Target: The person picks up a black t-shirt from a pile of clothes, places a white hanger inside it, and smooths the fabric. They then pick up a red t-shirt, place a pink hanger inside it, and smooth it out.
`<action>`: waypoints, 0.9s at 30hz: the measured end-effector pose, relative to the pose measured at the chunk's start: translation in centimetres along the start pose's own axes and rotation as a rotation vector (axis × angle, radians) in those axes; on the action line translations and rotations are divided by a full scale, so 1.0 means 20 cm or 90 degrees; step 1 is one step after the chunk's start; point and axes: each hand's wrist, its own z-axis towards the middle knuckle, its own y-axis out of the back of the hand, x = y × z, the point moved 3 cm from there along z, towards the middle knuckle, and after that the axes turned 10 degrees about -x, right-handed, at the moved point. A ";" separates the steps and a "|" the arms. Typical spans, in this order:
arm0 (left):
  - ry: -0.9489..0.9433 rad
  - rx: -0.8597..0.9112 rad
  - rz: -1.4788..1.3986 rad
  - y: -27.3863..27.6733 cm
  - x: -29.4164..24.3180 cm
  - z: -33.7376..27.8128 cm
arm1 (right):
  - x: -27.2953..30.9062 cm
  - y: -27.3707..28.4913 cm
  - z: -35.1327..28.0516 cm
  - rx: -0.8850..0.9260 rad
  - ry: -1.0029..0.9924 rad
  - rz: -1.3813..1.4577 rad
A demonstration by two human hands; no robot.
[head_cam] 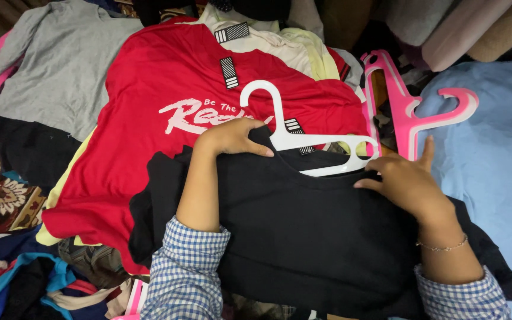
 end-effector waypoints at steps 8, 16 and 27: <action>-0.023 0.028 -0.013 0.03 -0.06 -0.06 | -0.16 0.02 0.03 -0.102 0.023 0.157; 0.013 0.048 0.029 0.02 -0.05 -0.05 | -0.23 -0.05 0.08 -0.181 0.094 0.182; -0.004 0.085 0.080 -0.04 -0.07 -0.02 | -0.14 -0.02 0.07 -0.310 0.241 0.172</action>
